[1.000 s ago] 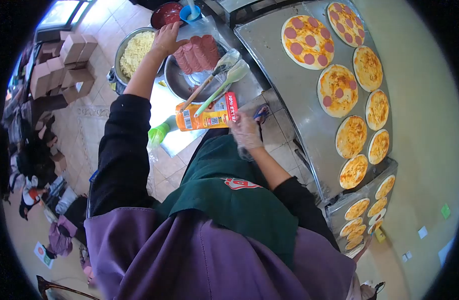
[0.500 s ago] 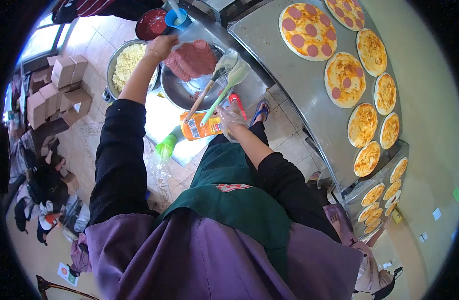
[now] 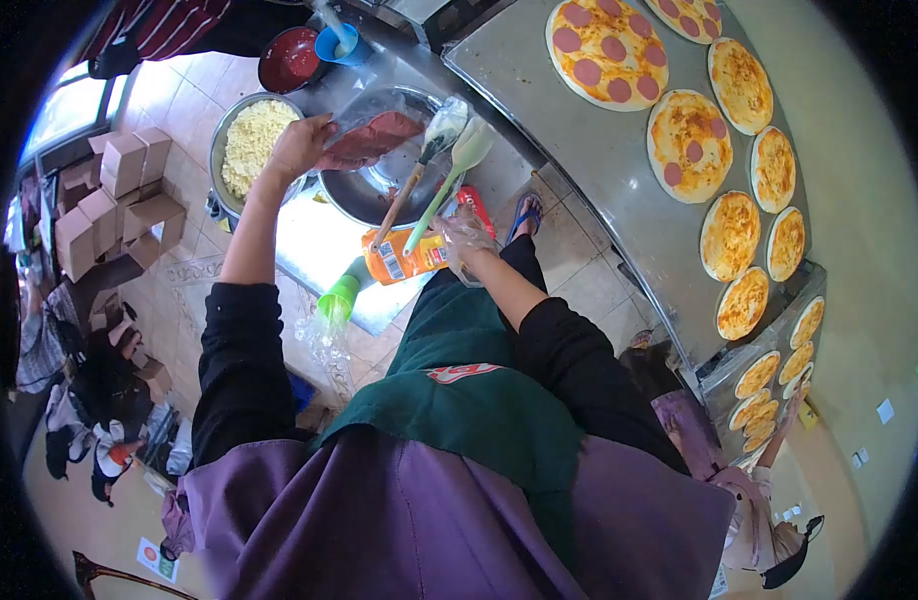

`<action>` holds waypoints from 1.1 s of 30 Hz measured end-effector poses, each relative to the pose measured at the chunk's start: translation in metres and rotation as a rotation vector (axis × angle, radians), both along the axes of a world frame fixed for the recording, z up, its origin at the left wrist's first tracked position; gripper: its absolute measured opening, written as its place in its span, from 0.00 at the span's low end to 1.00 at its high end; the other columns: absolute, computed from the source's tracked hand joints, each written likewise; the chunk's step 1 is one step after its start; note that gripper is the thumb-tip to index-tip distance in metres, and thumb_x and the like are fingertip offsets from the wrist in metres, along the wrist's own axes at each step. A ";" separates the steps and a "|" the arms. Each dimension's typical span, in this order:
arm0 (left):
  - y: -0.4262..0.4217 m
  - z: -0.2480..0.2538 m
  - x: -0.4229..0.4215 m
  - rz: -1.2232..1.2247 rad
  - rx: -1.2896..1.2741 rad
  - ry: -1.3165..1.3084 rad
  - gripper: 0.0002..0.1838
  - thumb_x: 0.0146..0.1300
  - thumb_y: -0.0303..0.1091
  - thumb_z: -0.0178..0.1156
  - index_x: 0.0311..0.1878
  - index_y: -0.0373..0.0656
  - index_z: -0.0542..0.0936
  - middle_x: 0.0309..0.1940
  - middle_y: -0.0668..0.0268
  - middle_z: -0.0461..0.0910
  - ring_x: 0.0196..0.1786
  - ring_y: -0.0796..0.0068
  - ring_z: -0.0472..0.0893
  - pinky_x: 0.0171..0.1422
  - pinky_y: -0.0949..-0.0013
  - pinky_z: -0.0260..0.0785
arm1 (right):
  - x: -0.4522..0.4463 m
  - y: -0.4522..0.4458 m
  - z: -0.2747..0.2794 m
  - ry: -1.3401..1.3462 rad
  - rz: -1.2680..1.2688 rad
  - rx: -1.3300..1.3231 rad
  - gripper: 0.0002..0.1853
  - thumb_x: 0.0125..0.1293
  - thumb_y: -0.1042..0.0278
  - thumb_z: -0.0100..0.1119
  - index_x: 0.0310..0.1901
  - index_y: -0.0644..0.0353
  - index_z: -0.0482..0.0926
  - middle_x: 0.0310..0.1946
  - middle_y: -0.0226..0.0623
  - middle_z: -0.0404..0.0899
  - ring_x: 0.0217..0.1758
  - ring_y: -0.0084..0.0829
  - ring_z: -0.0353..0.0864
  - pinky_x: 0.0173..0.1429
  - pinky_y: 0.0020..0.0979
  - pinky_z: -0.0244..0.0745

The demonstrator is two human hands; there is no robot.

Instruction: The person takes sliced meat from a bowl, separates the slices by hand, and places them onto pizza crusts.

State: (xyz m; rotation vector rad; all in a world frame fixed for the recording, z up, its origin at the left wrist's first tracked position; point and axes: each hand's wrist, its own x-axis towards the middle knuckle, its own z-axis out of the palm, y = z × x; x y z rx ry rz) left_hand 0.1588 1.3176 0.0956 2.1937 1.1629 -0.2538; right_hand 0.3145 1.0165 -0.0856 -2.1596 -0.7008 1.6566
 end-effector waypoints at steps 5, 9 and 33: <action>-0.018 0.028 -0.005 0.064 -0.104 -0.161 0.09 0.65 0.36 0.53 0.42 0.44 0.79 0.34 0.50 0.80 0.39 0.48 0.79 0.44 0.59 0.72 | 0.005 -0.004 0.007 0.062 0.009 -0.040 0.46 0.54 0.33 0.58 0.62 0.67 0.64 0.59 0.53 0.70 0.62 0.46 0.71 0.64 0.38 0.66; -0.029 0.073 -0.016 0.185 -0.141 -0.238 0.08 0.66 0.31 0.51 0.40 0.38 0.78 0.29 0.50 0.79 0.35 0.55 0.81 0.42 0.62 0.71 | 0.011 -0.016 -0.001 -0.021 0.084 0.070 0.43 0.54 0.35 0.59 0.58 0.68 0.67 0.56 0.54 0.72 0.60 0.48 0.73 0.63 0.39 0.68; -0.149 0.088 -0.259 0.329 0.157 0.357 0.08 0.63 0.38 0.54 0.43 0.51 0.79 0.42 0.62 0.80 0.43 0.53 0.79 0.42 0.55 0.71 | 0.087 -0.058 0.056 -0.331 0.184 0.114 0.29 0.56 0.55 0.63 0.55 0.64 0.72 0.40 0.46 0.81 0.46 0.43 0.81 0.53 0.40 0.73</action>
